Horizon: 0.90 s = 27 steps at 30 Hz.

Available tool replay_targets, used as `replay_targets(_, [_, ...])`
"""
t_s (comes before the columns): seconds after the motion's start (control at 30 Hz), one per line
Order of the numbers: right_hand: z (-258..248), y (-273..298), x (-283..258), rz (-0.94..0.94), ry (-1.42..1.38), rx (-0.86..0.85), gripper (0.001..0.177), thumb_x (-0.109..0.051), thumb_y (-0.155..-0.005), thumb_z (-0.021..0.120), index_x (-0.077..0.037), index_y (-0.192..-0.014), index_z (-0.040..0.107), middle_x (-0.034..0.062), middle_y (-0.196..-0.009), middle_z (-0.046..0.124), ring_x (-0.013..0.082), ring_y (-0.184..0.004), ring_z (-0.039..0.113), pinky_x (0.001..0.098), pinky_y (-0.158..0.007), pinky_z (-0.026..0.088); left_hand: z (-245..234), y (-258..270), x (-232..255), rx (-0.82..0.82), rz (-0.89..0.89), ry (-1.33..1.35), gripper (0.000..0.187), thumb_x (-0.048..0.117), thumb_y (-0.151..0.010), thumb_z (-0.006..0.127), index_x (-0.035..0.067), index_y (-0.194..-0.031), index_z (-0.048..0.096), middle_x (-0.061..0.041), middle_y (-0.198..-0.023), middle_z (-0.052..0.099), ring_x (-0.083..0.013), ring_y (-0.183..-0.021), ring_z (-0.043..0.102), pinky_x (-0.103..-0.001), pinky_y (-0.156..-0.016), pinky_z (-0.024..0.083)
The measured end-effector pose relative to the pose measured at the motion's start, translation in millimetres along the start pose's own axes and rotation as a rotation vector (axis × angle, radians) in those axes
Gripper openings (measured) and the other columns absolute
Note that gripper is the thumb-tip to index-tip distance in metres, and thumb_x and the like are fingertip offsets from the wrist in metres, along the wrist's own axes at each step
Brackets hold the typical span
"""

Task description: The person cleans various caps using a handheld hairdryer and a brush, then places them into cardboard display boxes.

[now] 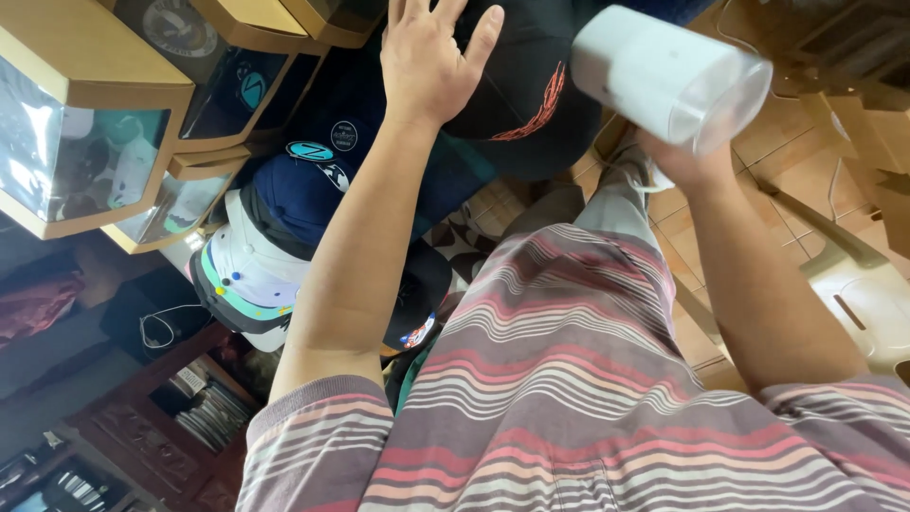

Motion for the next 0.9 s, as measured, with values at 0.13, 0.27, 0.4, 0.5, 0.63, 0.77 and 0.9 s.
replay_targets(0.13, [-8,-2,-1,0.044,0.091,0.031,0.060,-0.028,-0.083,0.065,-0.028,-0.143,0.058,-0.0065,-0.133,0.058,0.0097,-0.106,0.058,0.0240,-0.088,0.046,-1,-2,1,-0.005,0.008,-0.007,0.053,0.060,-0.107,0.046,0.025,-0.142,0.063,-0.008,-0.150,0.049,-0.0352,-0.139,0.043,-0.049,-0.104,0.056])
replay_targets(0.27, [-2,39,17,0.107,0.251,0.068,0.059,-0.032,-0.082,0.067,-0.036,-0.141,0.060,-0.0093,-0.128,0.059,0.0084,-0.105,0.057,0.0234,-0.088,0.044,-6,-2,3,0.031,0.013,0.003,0.050,0.059,-0.107,0.048,0.026,-0.141,0.063,-0.008,-0.149,0.048,-0.0351,-0.138,0.045,-0.050,-0.099,0.059])
replay_targets(0.4, [26,87,39,0.173,0.424,0.100,0.059,-0.035,-0.081,0.068,-0.044,-0.139,0.062,-0.0121,-0.123,0.060,0.0072,-0.104,0.057,0.0228,-0.088,0.043,-8,0,5,0.029,-0.006,-0.005,0.052,0.060,-0.106,0.047,0.025,-0.140,0.064,-0.010,-0.146,0.050,-0.0380,-0.133,0.049,-0.053,-0.099,0.056])
replay_targets(0.5, [55,94,41,0.207,0.534,0.113,0.059,-0.038,-0.080,0.069,-0.049,-0.138,0.063,-0.0140,-0.120,0.061,0.0063,-0.103,0.056,0.0224,-0.088,0.043,-9,0,7,0.063,-0.004,-0.004,0.052,0.060,-0.105,0.048,0.022,-0.133,0.070,-0.008,-0.143,0.052,-0.0366,-0.128,0.052,-0.053,-0.097,0.055])
replay_targets(0.63, [121,86,41,-0.448,1.313,-0.216,0.089,-0.045,-0.080,0.065,-0.028,-0.159,0.026,0.0111,-0.089,0.067,0.0313,-0.090,0.070,0.0427,-0.071,0.048,-10,-1,6,0.055,-0.026,0.005,0.052,0.061,-0.104,0.049,0.023,-0.133,0.070,-0.008,-0.144,0.051,-0.0382,-0.128,0.052,-0.054,-0.097,0.054])
replay_targets(0.77, [146,86,47,-0.797,1.444,-0.223,0.112,0.009,-0.063,0.068,-0.011,-0.165,0.027,0.0091,-0.074,0.054,0.0328,-0.070,0.055,0.0468,-0.058,0.046,-14,-2,9,0.051,-0.018,0.015,0.052,0.060,-0.102,0.047,0.021,-0.127,0.071,-0.009,-0.133,0.062,-0.0384,-0.120,0.056,-0.054,-0.093,0.053])
replay_targets(0.9, [108,86,49,-0.851,1.348,-0.246,0.108,-0.009,-0.065,0.070,-0.014,-0.165,0.030,0.0091,-0.079,0.055,0.0338,-0.078,0.061,0.0456,-0.064,0.047,-14,-2,7,0.066,-0.022,0.022,0.053,0.060,-0.102,0.049,0.018,-0.123,0.073,-0.010,-0.137,0.057,-0.0390,-0.122,0.055,-0.055,-0.093,0.054])
Point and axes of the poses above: each hand's wrist, its own y-axis away from the middle knuckle, its own z-axis out of the palm, x = y × z, the point moved 8 cm from there along -y, towards the middle knuckle
